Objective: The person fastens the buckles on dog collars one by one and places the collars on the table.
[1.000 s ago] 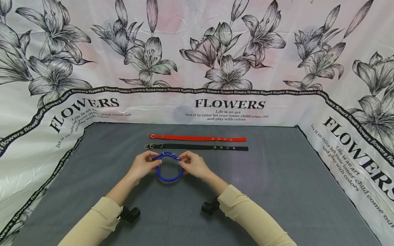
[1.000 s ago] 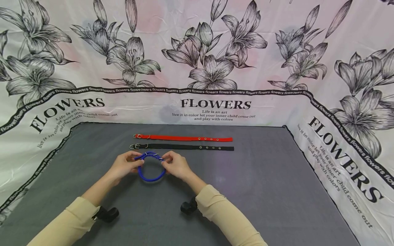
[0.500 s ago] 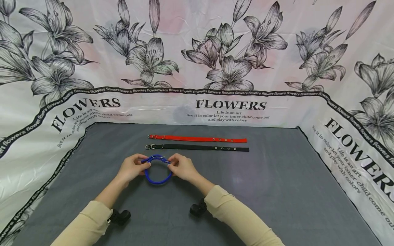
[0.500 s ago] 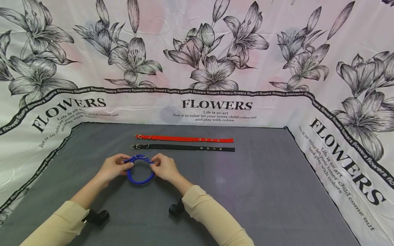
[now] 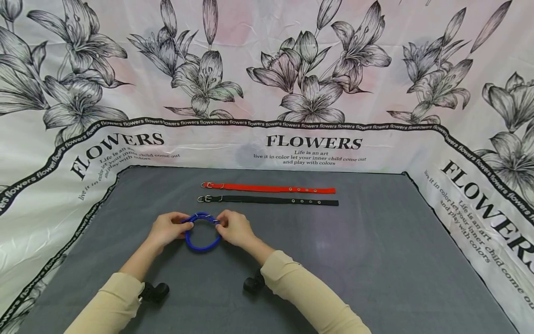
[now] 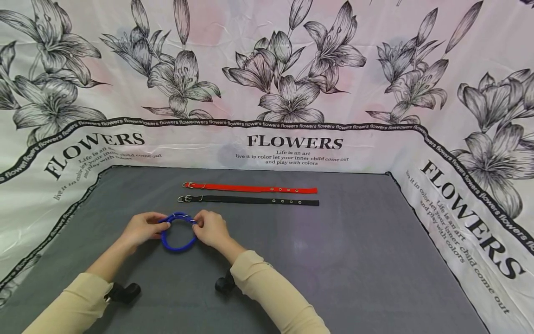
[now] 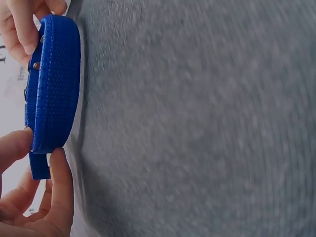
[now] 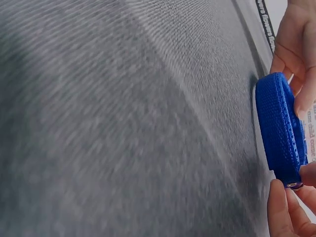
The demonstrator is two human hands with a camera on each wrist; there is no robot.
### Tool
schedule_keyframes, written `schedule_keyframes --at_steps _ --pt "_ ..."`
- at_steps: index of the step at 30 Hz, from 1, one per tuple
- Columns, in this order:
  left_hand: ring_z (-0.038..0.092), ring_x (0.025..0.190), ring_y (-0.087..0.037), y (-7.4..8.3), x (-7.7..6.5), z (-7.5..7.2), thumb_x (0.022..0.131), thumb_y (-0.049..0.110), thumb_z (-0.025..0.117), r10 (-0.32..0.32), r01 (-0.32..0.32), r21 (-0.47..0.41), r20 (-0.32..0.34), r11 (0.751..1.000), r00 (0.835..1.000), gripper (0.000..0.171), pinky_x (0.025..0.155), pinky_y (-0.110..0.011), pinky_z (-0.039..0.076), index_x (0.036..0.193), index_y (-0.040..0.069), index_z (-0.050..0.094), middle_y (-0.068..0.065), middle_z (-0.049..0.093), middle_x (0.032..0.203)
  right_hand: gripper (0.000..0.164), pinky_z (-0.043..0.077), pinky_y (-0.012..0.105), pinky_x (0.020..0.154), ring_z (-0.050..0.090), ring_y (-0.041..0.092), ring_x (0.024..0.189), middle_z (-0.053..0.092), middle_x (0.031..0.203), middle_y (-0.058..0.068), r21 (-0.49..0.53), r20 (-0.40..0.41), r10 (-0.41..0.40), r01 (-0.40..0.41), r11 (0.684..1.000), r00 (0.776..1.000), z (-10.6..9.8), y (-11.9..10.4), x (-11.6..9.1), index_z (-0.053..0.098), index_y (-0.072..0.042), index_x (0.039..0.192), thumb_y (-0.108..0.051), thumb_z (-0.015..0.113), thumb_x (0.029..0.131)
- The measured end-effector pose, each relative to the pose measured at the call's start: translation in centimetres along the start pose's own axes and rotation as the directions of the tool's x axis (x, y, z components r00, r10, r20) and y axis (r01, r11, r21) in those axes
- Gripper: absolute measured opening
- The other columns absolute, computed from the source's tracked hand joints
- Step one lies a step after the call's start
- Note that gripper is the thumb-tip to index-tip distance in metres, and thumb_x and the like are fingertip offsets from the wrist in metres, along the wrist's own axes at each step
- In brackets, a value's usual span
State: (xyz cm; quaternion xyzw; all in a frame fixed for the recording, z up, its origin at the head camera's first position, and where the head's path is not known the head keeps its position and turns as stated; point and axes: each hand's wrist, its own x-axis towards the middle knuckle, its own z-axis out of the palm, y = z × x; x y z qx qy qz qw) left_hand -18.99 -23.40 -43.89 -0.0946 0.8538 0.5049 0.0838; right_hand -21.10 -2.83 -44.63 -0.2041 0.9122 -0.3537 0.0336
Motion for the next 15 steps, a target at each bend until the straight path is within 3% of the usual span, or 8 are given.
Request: schedule_keyframes --at_steps 15 --pt "0.065 0.070 -0.013 -0.9 0.3 -0.4 0.083 0.017 0.068 -0.012 0.016 0.072 -0.058 0.997 0.998 0.034 0.063 -0.029 0.055 0.110 -0.002 0.061 -0.019 0.063 0.103 0.014 0.040 0.018 0.056 0.051 0.006 0.065 0.059 0.076 -0.003 -0.100 -0.027 -0.032 0.029 0.995 0.999 1.3 -0.5 0.3 0.068 -0.013 0.097 -0.018 0.065 0.084"
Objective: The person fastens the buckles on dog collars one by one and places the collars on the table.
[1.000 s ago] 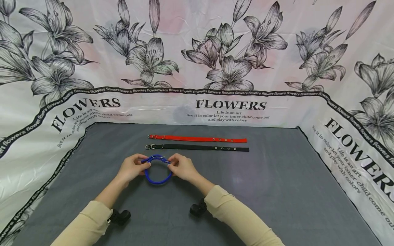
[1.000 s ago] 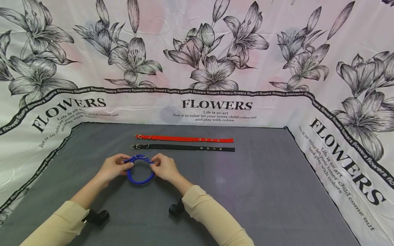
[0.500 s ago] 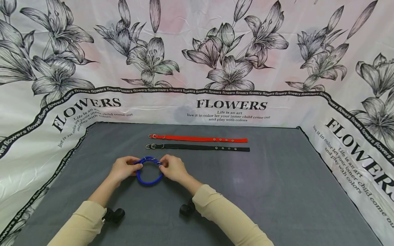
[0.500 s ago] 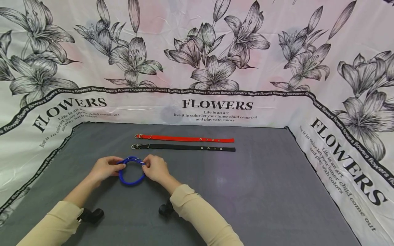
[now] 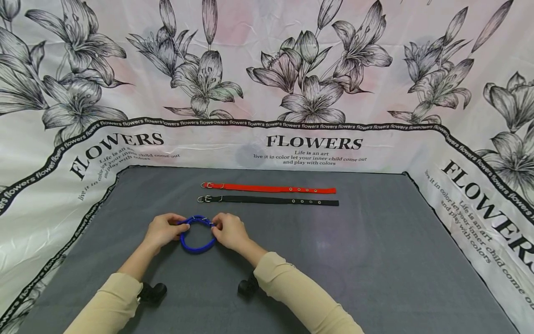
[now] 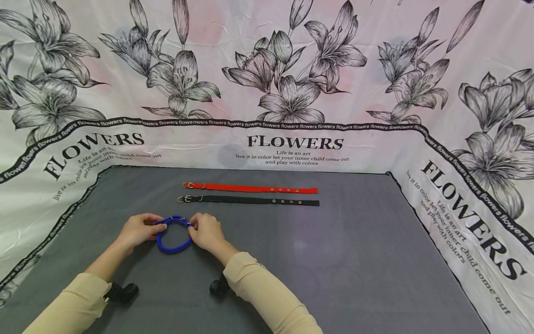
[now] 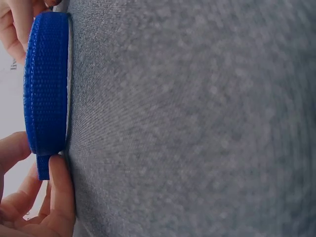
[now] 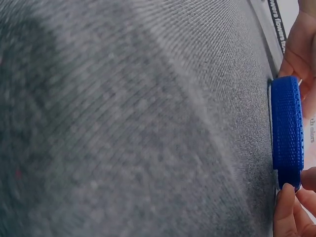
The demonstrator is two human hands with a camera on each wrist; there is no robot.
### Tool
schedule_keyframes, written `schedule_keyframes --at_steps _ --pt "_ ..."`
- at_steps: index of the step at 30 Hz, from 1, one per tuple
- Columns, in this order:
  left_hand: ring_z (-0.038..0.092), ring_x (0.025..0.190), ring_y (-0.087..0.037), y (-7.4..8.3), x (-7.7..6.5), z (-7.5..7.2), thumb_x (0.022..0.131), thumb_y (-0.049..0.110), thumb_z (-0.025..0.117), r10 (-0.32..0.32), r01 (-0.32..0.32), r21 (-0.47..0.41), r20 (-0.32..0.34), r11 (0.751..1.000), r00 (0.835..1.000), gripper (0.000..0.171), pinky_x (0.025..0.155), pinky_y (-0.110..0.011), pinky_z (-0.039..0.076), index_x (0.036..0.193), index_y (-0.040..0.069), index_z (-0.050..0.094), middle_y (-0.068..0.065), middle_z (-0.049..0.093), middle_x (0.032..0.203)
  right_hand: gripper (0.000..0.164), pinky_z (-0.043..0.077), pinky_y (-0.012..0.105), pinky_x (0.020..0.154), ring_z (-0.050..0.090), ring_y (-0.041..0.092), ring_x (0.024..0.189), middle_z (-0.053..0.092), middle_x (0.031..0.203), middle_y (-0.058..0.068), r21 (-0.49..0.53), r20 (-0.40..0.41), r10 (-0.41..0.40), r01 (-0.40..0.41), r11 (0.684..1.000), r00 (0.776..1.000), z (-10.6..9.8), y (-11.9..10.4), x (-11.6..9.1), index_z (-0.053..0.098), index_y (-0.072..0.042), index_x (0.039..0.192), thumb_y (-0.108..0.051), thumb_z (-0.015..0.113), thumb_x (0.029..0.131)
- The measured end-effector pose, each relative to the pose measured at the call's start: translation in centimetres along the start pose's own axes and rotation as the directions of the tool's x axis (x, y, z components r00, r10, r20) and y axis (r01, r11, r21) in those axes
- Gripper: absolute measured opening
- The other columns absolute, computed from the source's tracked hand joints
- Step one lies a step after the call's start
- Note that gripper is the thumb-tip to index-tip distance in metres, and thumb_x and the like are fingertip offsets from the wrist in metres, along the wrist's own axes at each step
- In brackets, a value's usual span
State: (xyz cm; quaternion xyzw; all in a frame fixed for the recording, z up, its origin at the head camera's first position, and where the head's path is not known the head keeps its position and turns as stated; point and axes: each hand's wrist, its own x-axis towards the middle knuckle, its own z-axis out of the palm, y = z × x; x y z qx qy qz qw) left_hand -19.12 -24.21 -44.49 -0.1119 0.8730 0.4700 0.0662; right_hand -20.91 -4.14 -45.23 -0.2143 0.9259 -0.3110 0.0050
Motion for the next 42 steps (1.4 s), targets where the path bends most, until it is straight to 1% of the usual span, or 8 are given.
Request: schedule_keyframes --at_steps 5,12,19,24,27,33,38,42 --pt "0.064 0.071 -0.014 -0.1 0.1 0.1 0.083 0.018 0.068 0.009 -0.009 0.013 0.003 1.000 1.000 0.036 0.063 -0.030 0.055 0.112 -0.002 0.059 -0.021 0.061 0.107 0.017 0.040 0.017 0.056 0.051 0.004 0.064 0.060 0.078 -0.004 0.006 0.002 -0.008 0.008 1.000 1.000 -0.7 0.4 -0.1 0.067 -0.014 0.101 -0.019 0.064 0.085" --pt "0.057 0.095 -0.029 0.6 0.0 -0.5 0.085 0.025 0.065 0.047 -0.040 0.158 -0.044 0.987 0.998 0.038 0.065 -0.029 0.046 0.113 0.001 0.060 -0.021 0.060 0.113 0.015 0.044 0.018 0.062 0.056 0.008 0.071 0.063 0.083 -0.002 0.054 -0.011 -0.070 0.071 0.996 0.997 -2.4 2.1 0.0 0.066 -0.012 0.101 -0.016 0.062 0.087" --pt "0.058 0.090 -0.029 1.9 0.3 -1.2 0.087 0.023 0.063 0.079 -0.067 0.157 -0.073 0.985 0.994 0.037 0.061 -0.029 0.046 0.115 0.001 0.057 -0.022 0.058 0.116 0.013 0.047 0.022 0.067 0.058 0.012 0.076 0.064 0.087 0.000 0.059 -0.043 -0.094 0.096 0.994 0.995 -4.2 4.4 0.3 0.066 -0.012 0.098 -0.018 0.059 0.090" --pt "0.053 0.103 -0.035 2.8 0.8 -1.3 0.087 0.024 0.061 0.126 -0.111 0.180 -0.074 0.977 0.989 0.038 0.070 -0.035 0.047 0.117 0.002 0.056 -0.021 0.057 0.117 0.015 0.047 0.024 0.069 0.057 0.012 0.077 0.062 0.088 -0.001 0.047 -0.033 -0.099 0.101 0.994 0.994 -5.7 6.0 0.7 0.066 -0.011 0.100 -0.019 0.058 0.090" --pt "0.047 0.111 -0.038 3.5 1.3 -1.0 0.087 0.025 0.062 0.145 -0.129 0.183 -0.074 0.975 0.987 0.037 0.078 -0.041 0.044 0.116 0.002 0.057 -0.020 0.059 0.115 0.015 0.047 0.025 0.071 0.056 0.012 0.078 0.062 0.089 -0.001 0.031 -0.033 -0.099 0.100 0.995 0.995 -6.6 7.1 0.8 0.066 -0.010 0.100 -0.019 0.059 0.090" --pt "0.043 0.116 -0.039 4.8 2.3 0.0 0.087 0.023 0.063 0.181 -0.167 0.166 -0.074 0.972 0.981 0.033 0.090 -0.050 0.037 0.113 0.003 0.059 -0.018 0.061 0.112 0.014 0.047 0.027 0.072 0.055 0.012 0.079 0.060 0.090 0.000 -0.013 -0.053 -0.091 0.090 0.996 0.994 -8.4 9.6 0.8 0.066 -0.011 0.100 -0.018 0.061 0.089" --pt "0.048 0.111 -0.037 5.7 3.3 1.3 0.087 0.024 0.063 0.206 -0.189 0.182 -0.078 0.965 0.976 0.032 0.088 -0.048 0.040 0.112 0.004 0.060 -0.016 0.062 0.112 0.016 0.048 0.031 0.074 0.058 0.015 0.083 0.061 0.093 0.002 -0.011 -0.061 -0.064 0.063 0.998 0.996 -10.0 11.8 0.4 0.065 -0.008 0.102 -0.017 0.061 0.089" --pt "0.053 0.106 -0.034 6.3 4.1 2.4 0.087 0.024 0.063 0.226 -0.212 0.190 -0.058 0.959 0.972 0.034 0.086 -0.046 0.043 0.112 0.003 0.060 -0.016 0.063 0.112 0.018 0.049 0.034 0.077 0.059 0.018 0.086 0.061 0.093 0.004 -0.028 -0.065 -0.041 0.039 0.999 0.997 -11.3 13.5 0.0 0.065 -0.007 0.104 -0.016 0.061 0.089"
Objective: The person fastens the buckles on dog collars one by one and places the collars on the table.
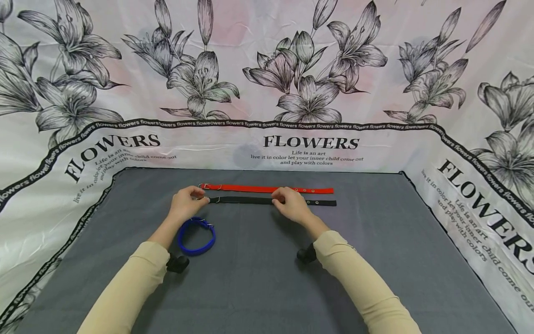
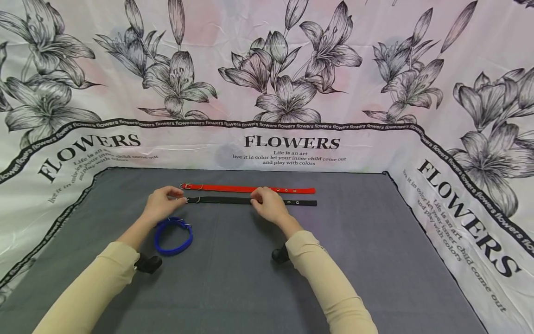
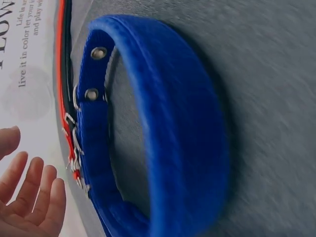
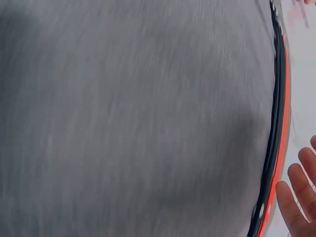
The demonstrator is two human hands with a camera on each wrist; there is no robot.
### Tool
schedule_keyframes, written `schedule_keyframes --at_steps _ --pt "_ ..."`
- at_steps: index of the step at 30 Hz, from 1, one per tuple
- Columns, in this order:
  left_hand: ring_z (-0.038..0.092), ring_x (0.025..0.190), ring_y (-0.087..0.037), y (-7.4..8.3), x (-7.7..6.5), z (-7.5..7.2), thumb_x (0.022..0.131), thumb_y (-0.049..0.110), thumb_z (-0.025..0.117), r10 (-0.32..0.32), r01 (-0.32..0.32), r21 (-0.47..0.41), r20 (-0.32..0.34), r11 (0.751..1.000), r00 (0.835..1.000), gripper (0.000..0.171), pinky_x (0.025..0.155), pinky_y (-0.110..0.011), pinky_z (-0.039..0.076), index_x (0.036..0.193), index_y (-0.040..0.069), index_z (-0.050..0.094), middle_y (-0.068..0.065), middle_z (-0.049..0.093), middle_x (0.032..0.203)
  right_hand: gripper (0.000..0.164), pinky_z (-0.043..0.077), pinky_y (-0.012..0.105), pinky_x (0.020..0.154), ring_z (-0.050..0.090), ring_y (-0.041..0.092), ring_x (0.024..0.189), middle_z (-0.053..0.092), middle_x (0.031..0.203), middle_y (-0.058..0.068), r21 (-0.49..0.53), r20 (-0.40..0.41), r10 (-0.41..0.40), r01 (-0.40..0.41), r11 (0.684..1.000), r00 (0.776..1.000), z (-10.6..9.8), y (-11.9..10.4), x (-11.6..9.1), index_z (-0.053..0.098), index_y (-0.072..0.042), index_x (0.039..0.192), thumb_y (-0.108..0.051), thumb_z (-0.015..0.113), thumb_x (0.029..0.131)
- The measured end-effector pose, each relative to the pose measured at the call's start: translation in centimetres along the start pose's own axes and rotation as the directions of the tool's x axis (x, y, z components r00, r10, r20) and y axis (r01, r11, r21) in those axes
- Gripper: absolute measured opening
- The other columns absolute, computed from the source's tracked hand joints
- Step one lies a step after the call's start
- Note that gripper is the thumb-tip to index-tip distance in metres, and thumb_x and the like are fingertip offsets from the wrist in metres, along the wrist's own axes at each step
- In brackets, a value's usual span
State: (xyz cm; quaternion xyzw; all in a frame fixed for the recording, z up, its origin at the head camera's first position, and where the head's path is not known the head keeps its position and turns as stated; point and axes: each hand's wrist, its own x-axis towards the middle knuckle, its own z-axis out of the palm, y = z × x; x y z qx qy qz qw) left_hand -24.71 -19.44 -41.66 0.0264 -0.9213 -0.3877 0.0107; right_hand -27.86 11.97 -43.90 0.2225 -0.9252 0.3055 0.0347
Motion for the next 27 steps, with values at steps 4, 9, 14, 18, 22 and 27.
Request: schedule_keyframes --at_steps 4,9,14,18,22,27 --pt "0.057 0.101 -0.032 0.4 0.7 0.7 0.086 0.024 0.064 0.032 -0.032 0.017 0.016 0.999 0.999 0.035 0.083 -0.043 0.046 0.113 0.002 0.060 -0.016 0.063 0.111 0.020 0.049 0.036 0.078 0.060 0.019 0.088 0.061 0.095 0.005 -0.027 -0.002 0.032 -0.032 0.999 0.999 -1.2 1.4 -0.4 0.065 -0.007 0.105 -0.017 0.061 0.089" --pt "0.059 0.100 -0.031 0.7 1.4 1.4 0.086 0.024 0.065 0.056 -0.058 0.072 0.032 0.996 0.998 0.036 0.085 -0.044 0.046 0.113 0.001 0.060 -0.016 0.062 0.112 0.022 0.048 0.039 0.082 0.060 0.022 0.093 0.061 0.100 0.007 -0.058 -0.019 0.044 -0.045 0.997 0.999 -2.7 3.1 -0.9 0.064 -0.007 0.108 -0.017 0.061 0.088" --pt "0.057 0.104 -0.032 0.9 1.8 1.7 0.085 0.026 0.065 0.043 -0.050 0.111 0.064 0.993 0.997 0.039 0.087 -0.045 0.045 0.115 0.002 0.058 -0.016 0.061 0.115 0.025 0.047 0.042 0.084 0.058 0.025 0.096 0.061 0.104 0.010 -0.075 -0.019 0.060 -0.062 0.995 0.998 -4.3 4.6 -1.6 0.062 -0.006 0.110 -0.017 0.062 0.088" --pt "0.055 0.107 -0.033 0.9 2.3 1.7 0.086 0.026 0.065 0.006 -0.017 0.121 0.097 0.992 0.995 0.041 0.089 -0.045 0.044 0.118 0.002 0.057 -0.016 0.059 0.119 0.027 0.046 0.044 0.084 0.058 0.028 0.098 0.061 0.105 0.013 -0.113 -0.008 0.074 -0.074 0.991 0.997 -5.3 6.0 -2.2 0.062 -0.005 0.112 -0.018 0.062 0.087" --pt "0.053 0.109 -0.034 0.7 2.7 2.0 0.086 0.026 0.065 -0.019 0.004 0.142 0.106 0.990 0.994 0.043 0.091 -0.046 0.043 0.119 0.002 0.056 -0.016 0.059 0.119 0.029 0.045 0.046 0.084 0.058 0.030 0.097 0.060 0.105 0.014 -0.159 -0.003 0.090 -0.089 0.983 0.996 -6.0 7.2 -2.6 0.062 -0.004 0.111 -0.018 0.063 0.087" --pt "0.053 0.108 -0.035 0.8 3.1 2.3 0.085 0.027 0.065 -0.037 0.017 0.185 0.107 0.983 0.994 0.042 0.090 -0.047 0.042 0.118 0.002 0.056 -0.017 0.058 0.117 0.030 0.045 0.046 0.081 0.057 0.031 0.094 0.060 0.101 0.015 -0.198 0.010 0.087 -0.083 0.977 0.996 -6.4 8.1 -3.1 0.062 -0.001 0.111 -0.017 0.063 0.085"
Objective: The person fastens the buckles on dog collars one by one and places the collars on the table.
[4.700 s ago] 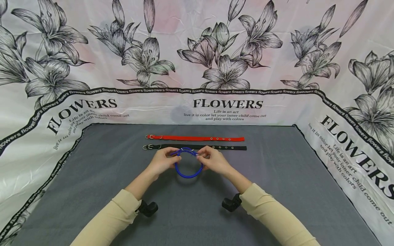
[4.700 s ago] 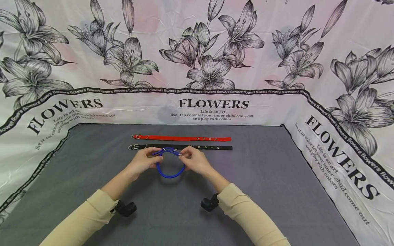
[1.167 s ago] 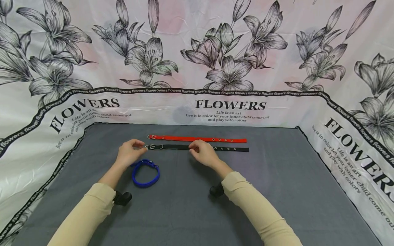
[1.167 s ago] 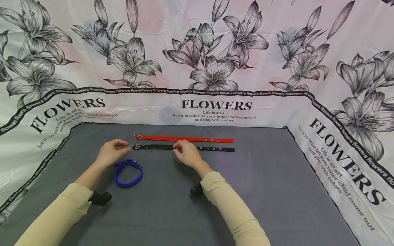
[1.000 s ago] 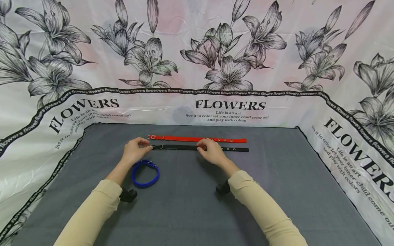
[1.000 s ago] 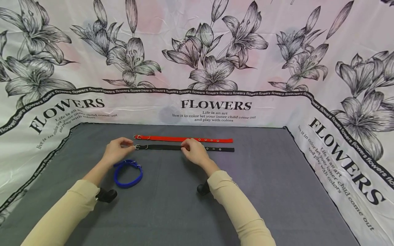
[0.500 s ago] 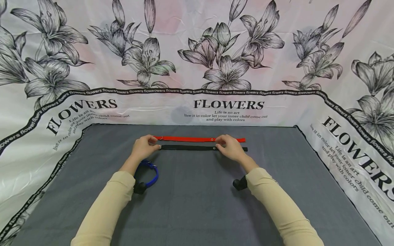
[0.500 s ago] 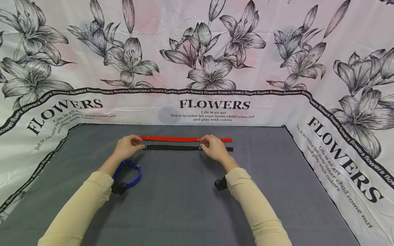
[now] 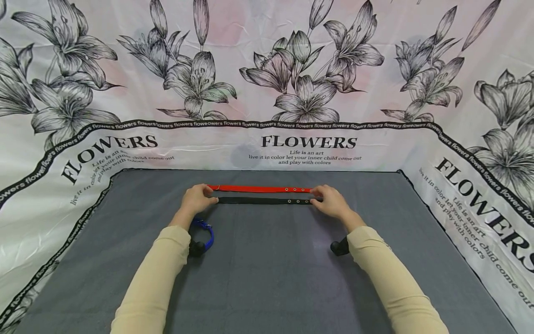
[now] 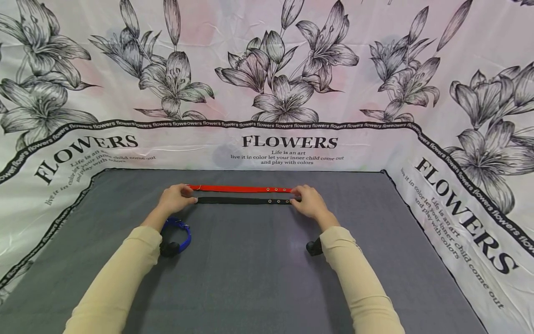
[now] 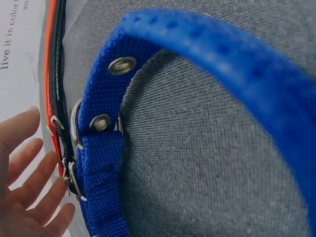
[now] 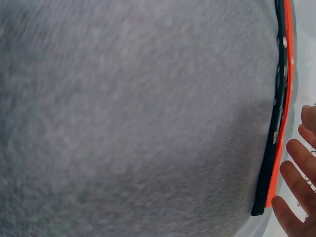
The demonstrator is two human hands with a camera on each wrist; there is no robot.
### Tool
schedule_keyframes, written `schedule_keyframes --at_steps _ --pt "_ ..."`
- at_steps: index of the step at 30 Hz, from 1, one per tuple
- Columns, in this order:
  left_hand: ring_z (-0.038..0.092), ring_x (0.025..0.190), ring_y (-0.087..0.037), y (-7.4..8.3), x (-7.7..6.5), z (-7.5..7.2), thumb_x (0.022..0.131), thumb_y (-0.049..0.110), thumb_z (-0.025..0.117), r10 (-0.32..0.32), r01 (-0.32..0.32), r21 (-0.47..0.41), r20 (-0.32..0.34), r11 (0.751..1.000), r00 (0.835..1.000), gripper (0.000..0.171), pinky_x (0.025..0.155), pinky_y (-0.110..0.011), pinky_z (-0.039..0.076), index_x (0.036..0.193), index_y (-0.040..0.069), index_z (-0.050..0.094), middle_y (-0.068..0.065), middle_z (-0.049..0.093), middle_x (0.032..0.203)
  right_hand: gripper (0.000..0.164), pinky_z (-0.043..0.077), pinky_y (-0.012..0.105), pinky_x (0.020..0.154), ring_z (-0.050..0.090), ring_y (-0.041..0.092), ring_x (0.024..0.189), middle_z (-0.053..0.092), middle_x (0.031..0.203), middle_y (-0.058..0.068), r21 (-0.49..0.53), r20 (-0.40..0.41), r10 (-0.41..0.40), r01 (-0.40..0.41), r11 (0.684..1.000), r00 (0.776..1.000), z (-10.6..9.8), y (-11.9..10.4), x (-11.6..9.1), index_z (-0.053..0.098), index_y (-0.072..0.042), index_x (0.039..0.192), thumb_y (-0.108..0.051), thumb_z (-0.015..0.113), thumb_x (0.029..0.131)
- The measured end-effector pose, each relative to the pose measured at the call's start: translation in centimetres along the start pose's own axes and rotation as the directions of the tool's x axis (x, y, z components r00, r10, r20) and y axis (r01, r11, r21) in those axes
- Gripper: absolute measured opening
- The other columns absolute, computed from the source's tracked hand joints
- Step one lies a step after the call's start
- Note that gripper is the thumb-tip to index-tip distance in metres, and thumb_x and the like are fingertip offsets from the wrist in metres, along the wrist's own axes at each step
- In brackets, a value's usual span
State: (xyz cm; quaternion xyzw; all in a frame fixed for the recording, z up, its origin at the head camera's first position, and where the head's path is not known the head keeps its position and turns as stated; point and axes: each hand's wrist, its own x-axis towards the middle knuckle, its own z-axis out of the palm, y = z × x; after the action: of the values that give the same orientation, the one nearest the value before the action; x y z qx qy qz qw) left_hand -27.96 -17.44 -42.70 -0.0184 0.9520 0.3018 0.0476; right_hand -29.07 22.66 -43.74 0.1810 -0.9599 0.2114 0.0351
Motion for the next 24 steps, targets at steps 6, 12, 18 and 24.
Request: schedule_keyframes --at_steps 6,12,18,24 --pt "0.054 0.104 -0.035 0.3 0.4 0.1 0.083 0.027 0.067 0.014 -0.015 0.073 0.017 0.997 1.000 0.041 0.087 -0.047 0.043 0.114 0.002 0.059 -0.017 0.060 0.112 0.029 0.044 0.048 0.081 0.056 0.032 0.091 0.061 0.098 0.015 -0.045 -0.011 -0.005 0.004 0.999 1.000 0.1 0.3 -0.3 0.064 0.000 0.109 -0.016 0.065 0.084" --pt "0.053 0.108 -0.036 0.3 0.9 0.2 0.079 0.030 0.071 0.005 -0.008 0.136 0.019 0.991 1.000 0.037 0.087 -0.049 0.042 0.107 0.007 0.064 -0.013 0.061 0.113 0.028 0.044 0.049 0.079 0.055 0.033 0.090 0.059 0.097 0.015 -0.074 -0.010 0.040 -0.041 0.996 0.999 0.4 0.5 -0.5 0.064 -0.002 0.107 -0.018 0.065 0.083" --pt "0.054 0.102 -0.038 0.1 1.0 0.7 0.074 0.032 0.074 0.006 -0.004 0.190 -0.011 0.982 1.000 0.033 0.080 -0.049 0.043 0.099 0.012 0.068 -0.011 0.062 0.108 0.027 0.043 0.050 0.077 0.053 0.033 0.090 0.057 0.097 0.014 -0.107 -0.022 0.059 -0.061 0.992 0.998 0.9 1.0 -0.4 0.064 -0.005 0.105 -0.020 0.067 0.082" --pt "0.050 0.105 -0.040 0.3 0.9 1.0 0.077 0.028 0.073 -0.007 0.011 0.204 -0.021 0.979 1.000 0.029 0.084 -0.051 0.041 0.100 0.012 0.067 -0.014 0.060 0.109 0.023 0.042 0.053 0.077 0.053 0.036 0.092 0.056 0.096 0.014 -0.131 -0.040 0.083 -0.088 0.987 0.996 1.4 1.2 -0.4 0.064 -0.007 0.099 -0.021 0.067 0.081"
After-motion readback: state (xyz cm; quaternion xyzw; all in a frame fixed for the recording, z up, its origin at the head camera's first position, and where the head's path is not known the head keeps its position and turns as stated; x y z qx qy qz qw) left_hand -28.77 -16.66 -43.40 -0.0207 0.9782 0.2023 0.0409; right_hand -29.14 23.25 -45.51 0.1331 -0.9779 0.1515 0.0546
